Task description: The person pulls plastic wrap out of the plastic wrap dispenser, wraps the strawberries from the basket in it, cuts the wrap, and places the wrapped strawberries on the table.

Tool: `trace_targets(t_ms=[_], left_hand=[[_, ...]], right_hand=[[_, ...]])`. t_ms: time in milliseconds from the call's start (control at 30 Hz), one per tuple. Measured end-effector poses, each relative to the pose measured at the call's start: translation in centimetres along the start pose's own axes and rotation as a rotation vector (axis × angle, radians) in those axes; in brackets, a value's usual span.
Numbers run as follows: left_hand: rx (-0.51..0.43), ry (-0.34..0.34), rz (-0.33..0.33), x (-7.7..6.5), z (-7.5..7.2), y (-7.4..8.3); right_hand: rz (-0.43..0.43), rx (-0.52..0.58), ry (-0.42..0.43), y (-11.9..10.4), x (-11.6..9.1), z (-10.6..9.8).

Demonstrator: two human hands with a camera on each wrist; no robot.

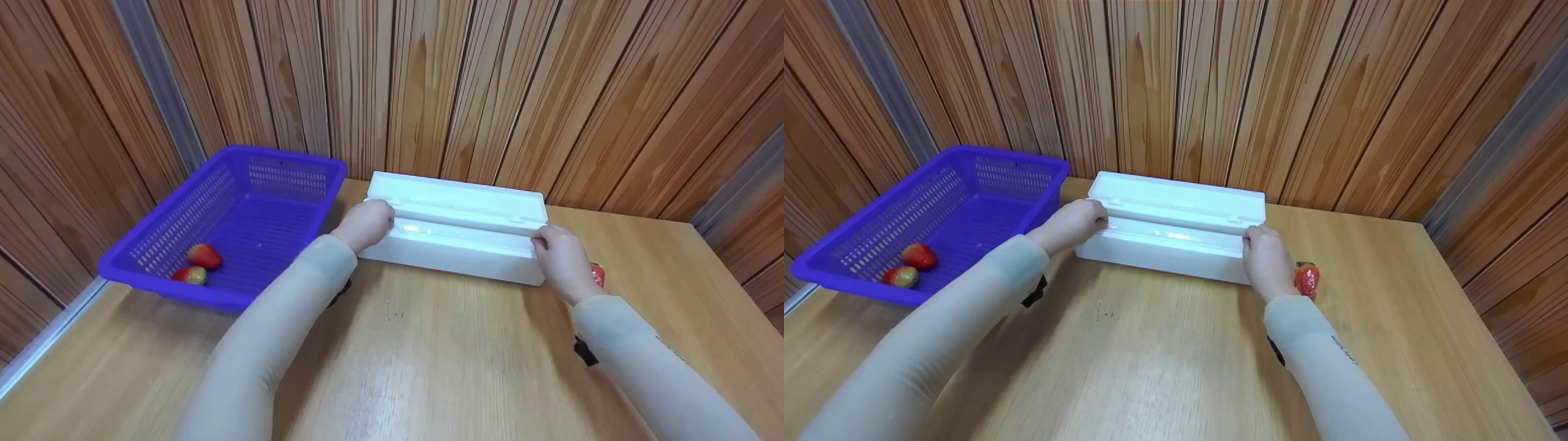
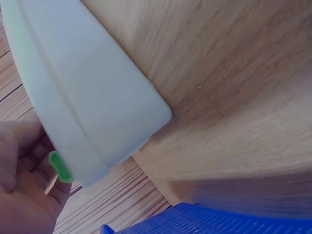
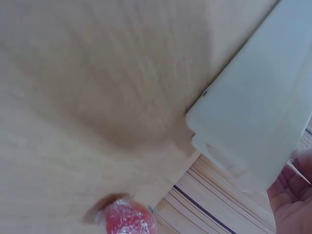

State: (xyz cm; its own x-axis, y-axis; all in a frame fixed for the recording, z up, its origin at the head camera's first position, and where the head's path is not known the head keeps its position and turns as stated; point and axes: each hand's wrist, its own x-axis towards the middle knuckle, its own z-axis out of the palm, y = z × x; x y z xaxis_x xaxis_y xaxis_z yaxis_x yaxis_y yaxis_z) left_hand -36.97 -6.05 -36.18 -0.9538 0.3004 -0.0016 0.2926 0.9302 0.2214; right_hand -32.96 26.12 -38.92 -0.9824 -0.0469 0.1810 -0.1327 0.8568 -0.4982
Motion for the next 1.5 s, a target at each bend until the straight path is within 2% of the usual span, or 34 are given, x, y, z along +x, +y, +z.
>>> trace_targets(t_ms=[200, 300, 400, 567, 667, 867, 1000, 1100, 1167, 1267, 1367, 1500], left_hand=[[0.109, -0.008, -0.006, 0.3, 0.1, 0.0], [0.120, 0.011, -0.011, 0.5, 0.2, -0.1], [0.072, 0.029, -0.039, 0.7, 0.3, -0.2], [-0.068, -0.024, -0.092, 0.8, 0.4, -0.6], [-0.135, -0.058, -0.107, 0.9, 0.3, -0.8], [-0.197, -0.051, -0.106, 1.1, -0.2, -0.8], [-0.139, -0.031, -0.059, 1.0, -0.1, -0.9], [-0.080, 0.003, -0.028, 0.9, 0.0, -0.8], [-0.080, 0.015, -0.036, 0.8, 0.0, -0.7], [-0.132, 0.016, -0.074, 0.8, -0.2, -0.5], [-0.234, 0.025, -0.116, 0.8, -0.3, -0.6], [-0.329, 0.068, -0.136, 1.0, -0.5, -0.8]], right_hand=[[0.079, 0.092, -0.002, -0.5, 0.3, -0.4], [0.115, 0.119, -0.006, -0.8, 0.5, -0.5], [0.137, 0.146, -0.011, -1.1, 0.7, -0.6], [0.166, 0.226, -0.005, -1.4, 0.8, -0.4], [0.200, 0.299, -0.008, -1.3, 1.0, -0.4], [0.241, 0.422, -0.038, -0.9, 1.5, -0.4], [0.193, 0.380, -0.048, -0.7, 1.6, 0.0], [0.121, 0.291, -0.062, -0.6, 1.7, 0.3], [0.083, 0.231, -0.064, -0.7, 1.6, 0.4], [0.102, 0.198, -0.046, -0.9, 1.6, 0.4], [0.165, 0.237, -0.024, -1.3, 1.7, 0.2], [0.232, 0.310, -0.017, -1.5, 1.9, -0.2]])
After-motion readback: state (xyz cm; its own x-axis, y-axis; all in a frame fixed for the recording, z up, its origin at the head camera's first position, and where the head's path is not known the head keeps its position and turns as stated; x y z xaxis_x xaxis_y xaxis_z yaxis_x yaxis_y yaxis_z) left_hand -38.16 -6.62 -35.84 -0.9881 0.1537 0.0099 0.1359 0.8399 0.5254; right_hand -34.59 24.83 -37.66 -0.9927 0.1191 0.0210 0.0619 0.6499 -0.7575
